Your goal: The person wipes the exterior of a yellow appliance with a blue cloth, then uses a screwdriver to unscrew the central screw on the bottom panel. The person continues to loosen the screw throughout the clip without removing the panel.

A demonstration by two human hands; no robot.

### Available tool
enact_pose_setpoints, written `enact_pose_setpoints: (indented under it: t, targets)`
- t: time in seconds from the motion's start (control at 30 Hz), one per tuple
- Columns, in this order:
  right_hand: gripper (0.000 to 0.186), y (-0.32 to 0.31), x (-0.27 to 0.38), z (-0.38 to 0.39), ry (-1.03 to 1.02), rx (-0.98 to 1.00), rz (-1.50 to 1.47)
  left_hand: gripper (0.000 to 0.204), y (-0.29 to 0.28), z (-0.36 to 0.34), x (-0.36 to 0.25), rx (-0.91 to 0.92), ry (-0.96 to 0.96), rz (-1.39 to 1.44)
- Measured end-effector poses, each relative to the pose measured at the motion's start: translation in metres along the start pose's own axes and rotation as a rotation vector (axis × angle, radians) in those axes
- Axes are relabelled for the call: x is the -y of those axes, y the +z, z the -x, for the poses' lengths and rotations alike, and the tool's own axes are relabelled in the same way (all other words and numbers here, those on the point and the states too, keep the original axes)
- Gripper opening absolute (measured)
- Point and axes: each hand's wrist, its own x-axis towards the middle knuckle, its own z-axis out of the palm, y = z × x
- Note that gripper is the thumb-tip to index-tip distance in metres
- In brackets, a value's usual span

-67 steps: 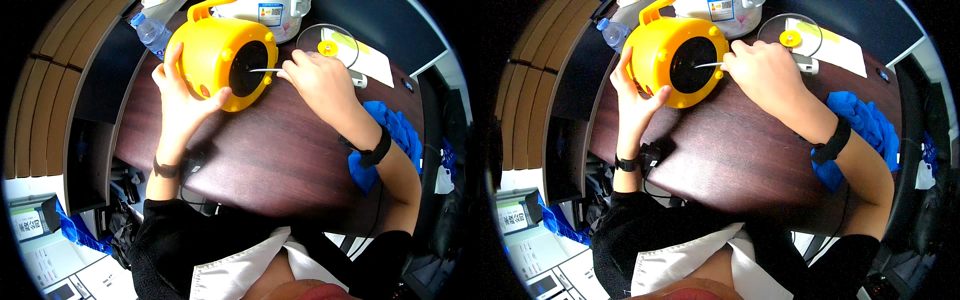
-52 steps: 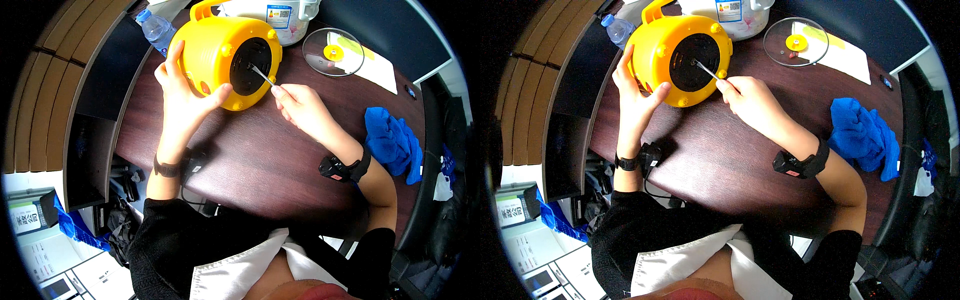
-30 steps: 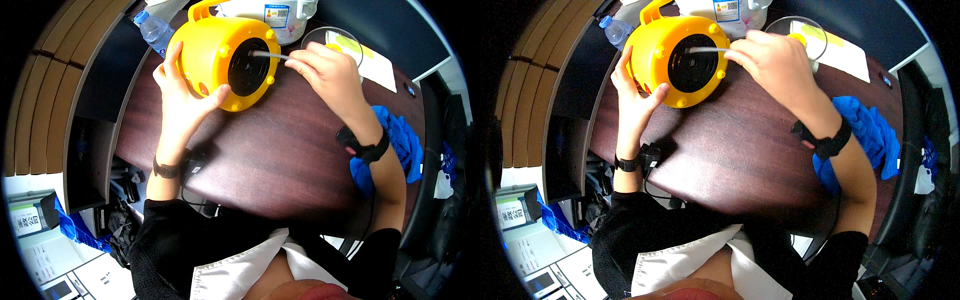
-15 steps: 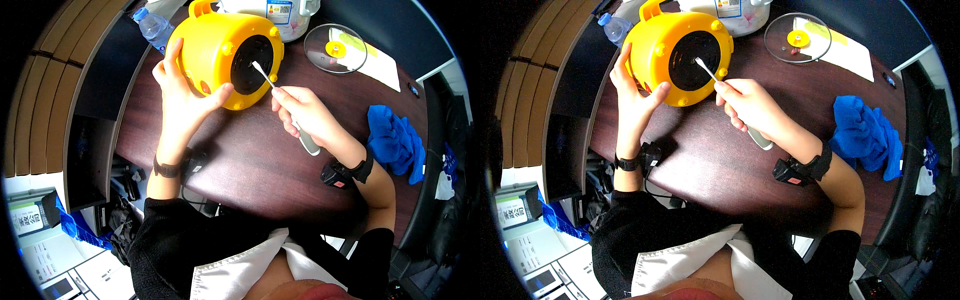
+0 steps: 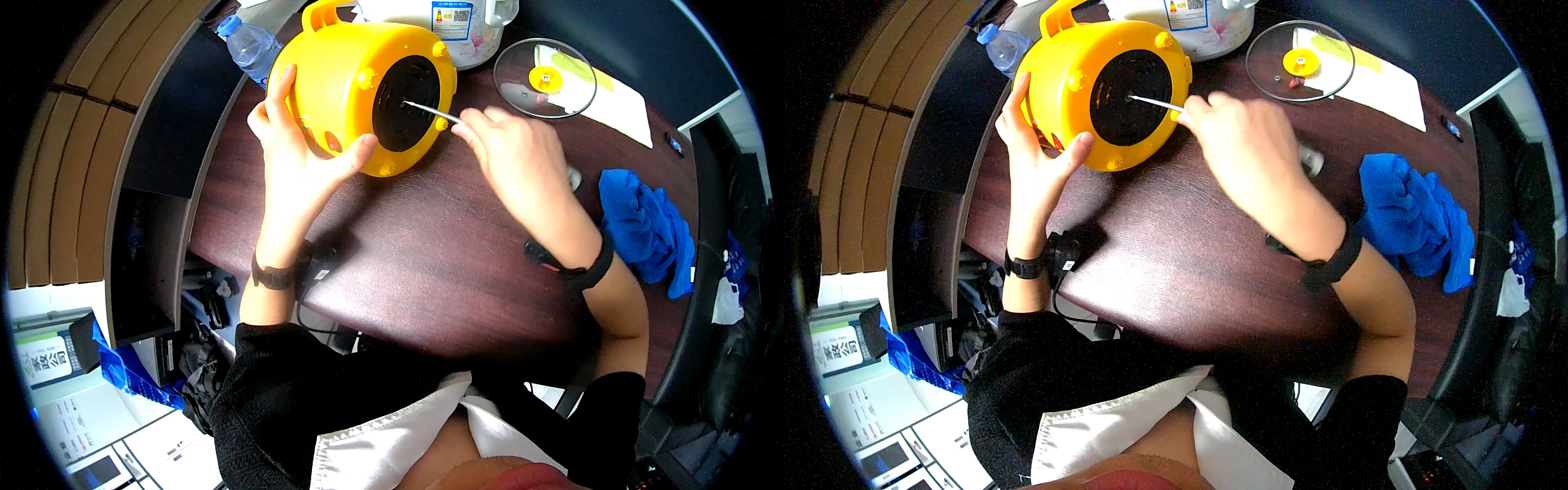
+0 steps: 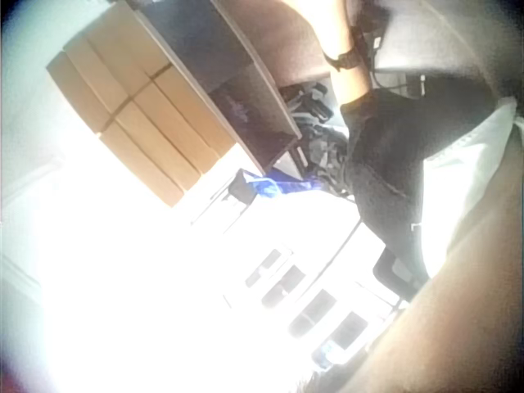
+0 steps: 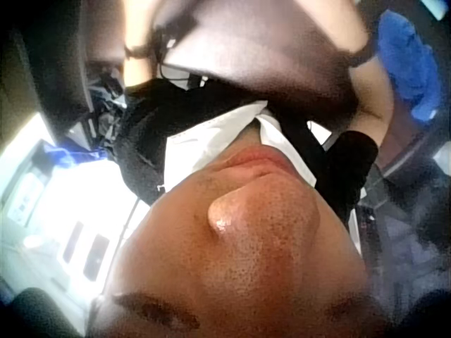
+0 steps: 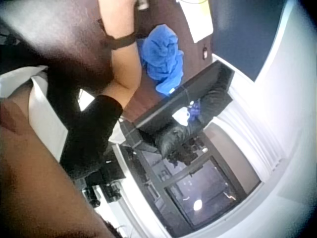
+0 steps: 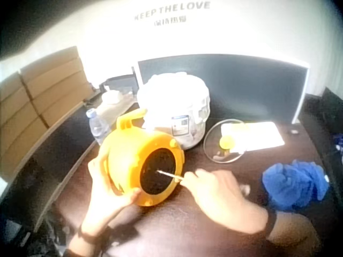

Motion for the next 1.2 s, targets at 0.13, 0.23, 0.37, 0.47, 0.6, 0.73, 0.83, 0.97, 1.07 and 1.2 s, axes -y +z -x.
enact_pose_setpoints:
  t: [0.13,0.23,0.37,0.47,0.6,0.73,0.83,0.97,1.07,1.2]
  targets:
    - [0.011,-0.013,-0.024,-0.019,-0.280,-0.229,0.119,0.109,-0.002,0.001,-0.001,0.004,0.014,-0.022]
    - [0.014,-0.010,-0.033,-0.019,-0.279,-0.309,-0.004,0.109,0.000,-0.001,-0.001,0.010,0.026,-0.023]
    - [0.016,0.001,-0.021,-0.006,0.220,-0.063,-0.700,0.110,0.000,-0.001,0.000,0.008,0.004,-0.018]
    - [0.023,0.006,-0.010,0.000,0.540,0.278,-1.176,0.110,-0.001,0.001,0.000,0.003,0.007,-0.006]
    - [0.026,0.010,0.000,0.007,0.560,0.487,-1.200,0.111,-0.001,0.001,0.000,0.005,0.023,-0.025]
    - [0.026,0.008,0.007,0.008,0.561,0.505,-1.195,0.111,0.000,0.001,-0.004,0.011,-0.009,-0.013]
    - [0.026,0.007,0.008,0.007,0.573,0.511,-1.195,0.110,0.000,0.001,-0.004,0.008,-0.005,-0.010]
    - [0.027,0.005,0.008,0.006,0.588,0.518,-1.199,0.110,0.000,0.001,-0.002,0.006,0.006,-0.026]
    - [0.027,0.004,0.009,0.005,0.574,0.504,-1.167,0.110,-0.001,0.001,-0.003,0.008,-0.004,-0.017]
    - [0.028,0.003,0.010,0.005,0.596,0.494,-1.153,0.111,-0.001,0.001,-0.003,0.009,0.001,-0.022]
